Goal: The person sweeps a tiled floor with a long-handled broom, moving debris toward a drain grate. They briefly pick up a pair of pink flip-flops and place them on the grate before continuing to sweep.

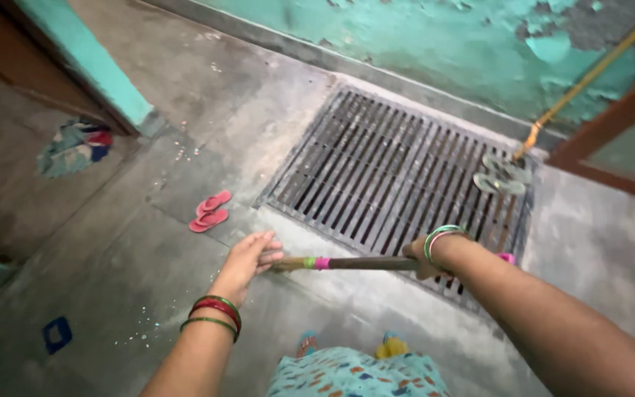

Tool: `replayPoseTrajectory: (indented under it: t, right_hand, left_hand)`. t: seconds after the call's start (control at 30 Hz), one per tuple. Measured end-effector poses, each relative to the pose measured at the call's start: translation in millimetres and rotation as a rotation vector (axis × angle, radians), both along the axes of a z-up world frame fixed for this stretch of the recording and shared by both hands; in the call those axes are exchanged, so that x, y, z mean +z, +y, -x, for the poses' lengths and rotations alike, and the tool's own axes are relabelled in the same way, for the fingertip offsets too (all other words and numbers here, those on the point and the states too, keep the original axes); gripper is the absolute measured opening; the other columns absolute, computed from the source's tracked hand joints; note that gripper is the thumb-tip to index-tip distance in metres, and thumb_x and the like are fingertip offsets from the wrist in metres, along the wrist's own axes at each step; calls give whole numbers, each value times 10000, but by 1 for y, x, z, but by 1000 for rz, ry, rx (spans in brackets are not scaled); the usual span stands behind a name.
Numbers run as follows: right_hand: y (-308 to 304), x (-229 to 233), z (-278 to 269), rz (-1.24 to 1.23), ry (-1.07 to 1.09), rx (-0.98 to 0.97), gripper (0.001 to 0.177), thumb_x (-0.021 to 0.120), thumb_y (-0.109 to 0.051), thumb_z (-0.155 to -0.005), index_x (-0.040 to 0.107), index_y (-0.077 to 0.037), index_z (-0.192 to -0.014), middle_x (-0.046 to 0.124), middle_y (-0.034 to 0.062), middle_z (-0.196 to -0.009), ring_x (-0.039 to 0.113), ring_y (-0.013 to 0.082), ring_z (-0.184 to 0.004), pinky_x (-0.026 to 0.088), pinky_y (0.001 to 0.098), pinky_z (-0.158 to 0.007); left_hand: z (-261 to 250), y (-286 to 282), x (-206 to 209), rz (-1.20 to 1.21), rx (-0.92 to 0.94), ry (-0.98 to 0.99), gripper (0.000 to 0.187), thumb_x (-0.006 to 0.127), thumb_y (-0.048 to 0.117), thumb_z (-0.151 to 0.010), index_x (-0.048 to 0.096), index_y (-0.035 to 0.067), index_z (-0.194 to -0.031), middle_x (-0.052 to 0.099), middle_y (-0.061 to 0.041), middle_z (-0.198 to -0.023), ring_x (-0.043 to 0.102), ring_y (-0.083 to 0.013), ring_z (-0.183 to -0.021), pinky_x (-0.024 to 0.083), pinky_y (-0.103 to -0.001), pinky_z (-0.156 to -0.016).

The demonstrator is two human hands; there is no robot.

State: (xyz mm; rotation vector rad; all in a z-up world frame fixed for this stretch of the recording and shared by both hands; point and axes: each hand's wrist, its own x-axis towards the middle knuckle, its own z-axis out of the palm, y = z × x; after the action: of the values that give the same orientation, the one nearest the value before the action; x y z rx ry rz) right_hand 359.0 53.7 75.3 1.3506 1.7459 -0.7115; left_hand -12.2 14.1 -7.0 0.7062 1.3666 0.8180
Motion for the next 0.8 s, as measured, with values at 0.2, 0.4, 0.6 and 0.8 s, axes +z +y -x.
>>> replayPoseTrajectory:
  t: [0.2, 0.4, 0.6, 0.8]
  right_hand:
    - [33, 22, 13, -31, 29, 381, 437, 744, -293, -837, 662, -253, -1265, 715, 37, -988, 688, 232, -863, 561, 437, -739]
    - [46, 28, 3, 12, -29, 628, 437, 722, -293, -858, 642, -267, -1287, 727, 58, -994, 705, 253, -912, 557, 454, -802]
    - [86, -9, -35, -7, -76, 688, 470, 711, -246, -871, 617, -259, -1331, 709, 74, -1111, 690, 274, -1028, 555, 454, -875]
    - [106, -60, -46, -127, -47, 709, 507, 699, -198, -883, 593, -252, -1375, 690, 90, -1228, 676, 296, -1143, 554, 454, -948]
  left_hand:
    - [-20, -28, 7, -111, 197, -21, 425, 583, 419, -971, 640, 93, -1238, 726, -70, -1203, 711, -186, -1075, 509, -365, -968]
    - [-39, -94, 6, -64, 461, 25, 439, 587, 418, -968, 620, 93, -1261, 723, -77, -1224, 702, -200, -1104, 494, -367, -978]
    - [-88, -157, 2, -14, 592, 47, 453, 590, 433, -958, 623, 112, -1275, 722, -67, -1222, 700, -194, -1106, 488, -373, -992]
    - [-110, -191, 8, 15, 717, 50, 453, 594, 429, -958, 621, 118, -1286, 719, -72, -1229, 696, -192, -1106, 475, -368, -1008]
